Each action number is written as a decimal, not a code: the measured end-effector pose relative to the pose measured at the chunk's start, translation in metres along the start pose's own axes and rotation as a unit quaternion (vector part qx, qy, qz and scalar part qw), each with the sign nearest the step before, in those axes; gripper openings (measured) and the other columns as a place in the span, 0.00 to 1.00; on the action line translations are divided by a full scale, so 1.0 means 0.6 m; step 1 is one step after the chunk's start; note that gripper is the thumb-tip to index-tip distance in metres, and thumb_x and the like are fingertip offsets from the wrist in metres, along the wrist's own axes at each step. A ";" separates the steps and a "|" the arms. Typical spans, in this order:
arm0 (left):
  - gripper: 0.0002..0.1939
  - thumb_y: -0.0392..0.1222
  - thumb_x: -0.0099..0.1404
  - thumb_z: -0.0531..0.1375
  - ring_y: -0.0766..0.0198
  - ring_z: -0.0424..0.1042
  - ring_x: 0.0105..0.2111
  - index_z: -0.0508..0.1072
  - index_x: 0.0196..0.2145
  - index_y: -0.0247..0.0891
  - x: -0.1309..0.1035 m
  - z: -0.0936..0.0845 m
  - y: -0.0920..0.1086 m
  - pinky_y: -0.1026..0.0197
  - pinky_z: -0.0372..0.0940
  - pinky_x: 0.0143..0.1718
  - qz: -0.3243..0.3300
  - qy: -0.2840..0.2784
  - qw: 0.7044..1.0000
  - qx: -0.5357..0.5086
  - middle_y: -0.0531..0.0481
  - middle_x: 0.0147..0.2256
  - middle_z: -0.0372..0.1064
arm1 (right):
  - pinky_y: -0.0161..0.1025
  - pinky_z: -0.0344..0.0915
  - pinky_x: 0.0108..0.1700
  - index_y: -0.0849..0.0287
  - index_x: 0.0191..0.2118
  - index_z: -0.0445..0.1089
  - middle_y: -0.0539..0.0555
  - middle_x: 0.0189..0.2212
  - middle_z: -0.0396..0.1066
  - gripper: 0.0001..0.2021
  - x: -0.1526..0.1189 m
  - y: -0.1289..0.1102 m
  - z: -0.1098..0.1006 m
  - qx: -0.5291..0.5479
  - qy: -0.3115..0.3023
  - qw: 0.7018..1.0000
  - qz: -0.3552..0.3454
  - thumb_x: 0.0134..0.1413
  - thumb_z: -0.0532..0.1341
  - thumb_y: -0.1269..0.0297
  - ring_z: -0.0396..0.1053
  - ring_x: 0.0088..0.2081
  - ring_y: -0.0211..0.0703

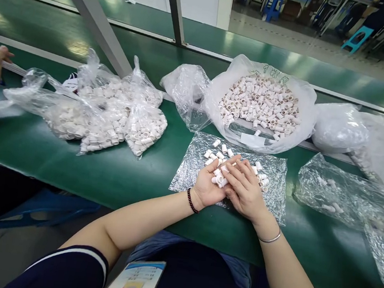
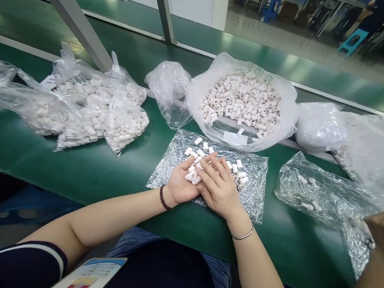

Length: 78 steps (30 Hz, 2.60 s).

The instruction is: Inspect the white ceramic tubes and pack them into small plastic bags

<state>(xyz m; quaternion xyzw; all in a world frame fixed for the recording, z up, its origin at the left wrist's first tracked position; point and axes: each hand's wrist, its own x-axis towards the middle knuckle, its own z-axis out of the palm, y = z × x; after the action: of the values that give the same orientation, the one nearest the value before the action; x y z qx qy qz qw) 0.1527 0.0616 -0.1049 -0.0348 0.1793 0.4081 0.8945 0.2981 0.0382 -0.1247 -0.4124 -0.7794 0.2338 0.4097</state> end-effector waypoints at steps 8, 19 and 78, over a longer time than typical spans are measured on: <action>0.36 0.61 0.71 0.39 0.56 0.69 0.55 0.56 0.66 0.36 0.001 -0.010 0.002 0.51 0.57 0.61 -0.022 -0.049 0.998 0.021 0.42 0.58 0.66 | 0.64 0.47 0.66 0.49 0.59 0.65 0.57 0.65 0.56 0.22 -0.004 0.003 0.007 -0.184 -0.051 0.973 -0.133 0.63 0.54 0.50 0.49 0.67 0.55; 0.36 0.63 0.70 0.40 0.52 0.64 0.59 0.55 0.66 0.38 0.003 -0.019 -0.005 0.49 0.57 0.60 -0.017 -0.065 0.997 0.033 0.41 0.60 0.64 | 0.65 0.48 0.66 0.48 0.70 0.41 0.57 0.71 0.38 0.32 -0.004 0.004 0.017 -0.232 -0.033 0.959 -0.158 0.65 0.50 0.49 0.43 0.69 0.58; 0.25 0.52 0.71 0.45 0.55 0.67 0.57 0.72 0.50 0.32 0.057 -0.032 0.136 0.54 0.62 0.58 0.303 0.028 0.951 0.047 0.38 0.52 0.71 | 0.65 0.55 0.62 0.56 0.66 0.51 0.63 0.61 0.58 0.25 -0.027 0.057 -0.037 -0.138 0.300 0.944 0.022 0.67 0.46 0.55 0.57 0.63 0.57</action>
<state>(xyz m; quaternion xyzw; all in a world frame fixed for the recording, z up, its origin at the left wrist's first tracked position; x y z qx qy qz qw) 0.1068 0.1363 -0.1278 0.0518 0.2255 0.6498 0.7241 0.3371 0.0439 -0.1438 -0.5325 -0.6362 -0.0014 0.5583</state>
